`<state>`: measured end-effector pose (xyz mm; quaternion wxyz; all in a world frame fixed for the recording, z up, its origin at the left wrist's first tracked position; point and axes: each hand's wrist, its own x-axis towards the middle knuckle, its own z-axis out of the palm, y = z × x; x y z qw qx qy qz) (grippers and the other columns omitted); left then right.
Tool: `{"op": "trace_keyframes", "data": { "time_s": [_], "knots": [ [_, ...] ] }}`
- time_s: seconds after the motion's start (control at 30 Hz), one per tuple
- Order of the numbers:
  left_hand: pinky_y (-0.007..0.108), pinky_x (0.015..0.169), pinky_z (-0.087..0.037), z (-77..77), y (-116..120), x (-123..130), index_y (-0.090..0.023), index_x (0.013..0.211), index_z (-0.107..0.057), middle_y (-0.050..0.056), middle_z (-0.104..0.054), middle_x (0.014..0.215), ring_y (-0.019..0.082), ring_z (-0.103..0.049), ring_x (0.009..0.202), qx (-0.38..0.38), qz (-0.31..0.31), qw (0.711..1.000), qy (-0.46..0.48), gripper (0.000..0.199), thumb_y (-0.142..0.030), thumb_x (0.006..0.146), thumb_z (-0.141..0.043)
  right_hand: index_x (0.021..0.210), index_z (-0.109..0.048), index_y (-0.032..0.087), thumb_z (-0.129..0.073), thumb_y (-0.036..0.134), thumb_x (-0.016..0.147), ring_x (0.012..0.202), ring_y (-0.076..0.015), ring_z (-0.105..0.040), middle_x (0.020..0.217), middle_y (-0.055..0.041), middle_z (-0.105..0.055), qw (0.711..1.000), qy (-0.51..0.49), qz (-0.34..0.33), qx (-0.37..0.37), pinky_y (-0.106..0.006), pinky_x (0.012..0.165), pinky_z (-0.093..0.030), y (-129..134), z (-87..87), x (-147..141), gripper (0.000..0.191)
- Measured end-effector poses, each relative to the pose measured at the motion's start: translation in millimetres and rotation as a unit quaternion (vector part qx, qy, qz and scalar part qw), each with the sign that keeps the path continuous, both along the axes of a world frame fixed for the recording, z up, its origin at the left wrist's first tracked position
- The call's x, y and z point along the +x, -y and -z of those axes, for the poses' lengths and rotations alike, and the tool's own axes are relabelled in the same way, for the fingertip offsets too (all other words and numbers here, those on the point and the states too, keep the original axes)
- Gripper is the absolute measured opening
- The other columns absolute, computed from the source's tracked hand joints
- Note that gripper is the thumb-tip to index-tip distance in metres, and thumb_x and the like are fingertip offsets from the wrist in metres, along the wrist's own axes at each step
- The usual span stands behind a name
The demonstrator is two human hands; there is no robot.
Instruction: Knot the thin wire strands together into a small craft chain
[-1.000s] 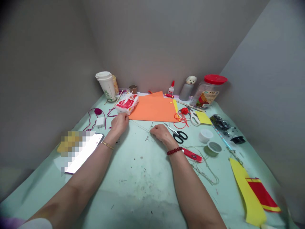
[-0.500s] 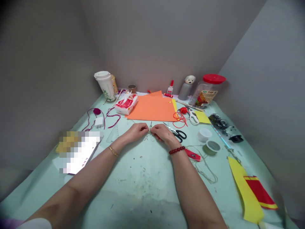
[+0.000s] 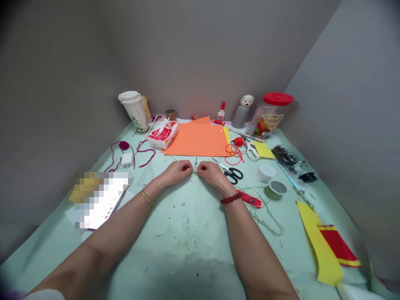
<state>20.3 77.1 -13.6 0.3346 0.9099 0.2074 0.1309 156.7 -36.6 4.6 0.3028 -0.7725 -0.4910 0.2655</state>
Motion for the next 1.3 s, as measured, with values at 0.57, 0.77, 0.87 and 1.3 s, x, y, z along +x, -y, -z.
{"op": "trace_keyframes", "data": {
  "time_s": [0.57,0.77,0.87,1.3],
  "knots": [
    [0.024,0.060,-0.035,0.1,1,2,-0.019,0.078,-0.066,0.001,-0.065,0.075,0.013,-0.052,0.066,-0.014,-0.019,0.999,-0.036,0.022,-0.027,0.076,-0.045,0.062,-0.057,0.018,-0.051,0.023,0.070,0.061,-0.0119,-0.046,0.063,-0.0002,-0.057,0.993,0.104,0.033,-0.033,-0.024,0.055,-0.030,1,1.9,14,0.011],
    [0.024,0.059,-0.034,-0.7,-1,3,-0.018,0.079,-0.065,0.002,-0.065,0.077,0.014,-0.052,0.068,-0.017,-0.012,0.998,-0.056,0.024,-0.030,0.078,-0.044,0.062,-0.056,0.018,-0.051,0.023,0.072,0.061,-0.0123,-0.046,0.064,-0.0007,-0.058,0.990,0.132,0.034,-0.046,-0.024,0.055,-0.028,1,3.3,17,0.012],
    [0.025,0.059,-0.033,-0.9,-2,3,-0.018,0.078,-0.064,0.002,-0.065,0.078,0.014,-0.052,0.068,-0.010,-0.005,0.998,-0.064,0.026,-0.031,0.079,-0.042,0.064,-0.057,0.018,-0.051,0.023,0.073,0.062,-0.0130,-0.047,0.065,-0.0018,-0.059,0.988,0.145,0.030,-0.047,-0.024,0.055,-0.028,1,3.4,18,0.012],
    [0.024,0.057,-0.032,-1.7,4,4,-0.018,0.075,-0.066,0.001,-0.063,0.070,0.013,-0.051,0.064,-0.022,-0.036,0.998,-0.052,0.026,-0.036,0.078,-0.047,0.075,-0.062,0.018,-0.047,0.021,0.079,0.069,-0.0165,-0.050,0.076,-0.0068,-0.062,0.970,0.219,0.098,-0.047,-0.026,0.058,-0.027,4,-2.0,7,0.016]
  ]
}}
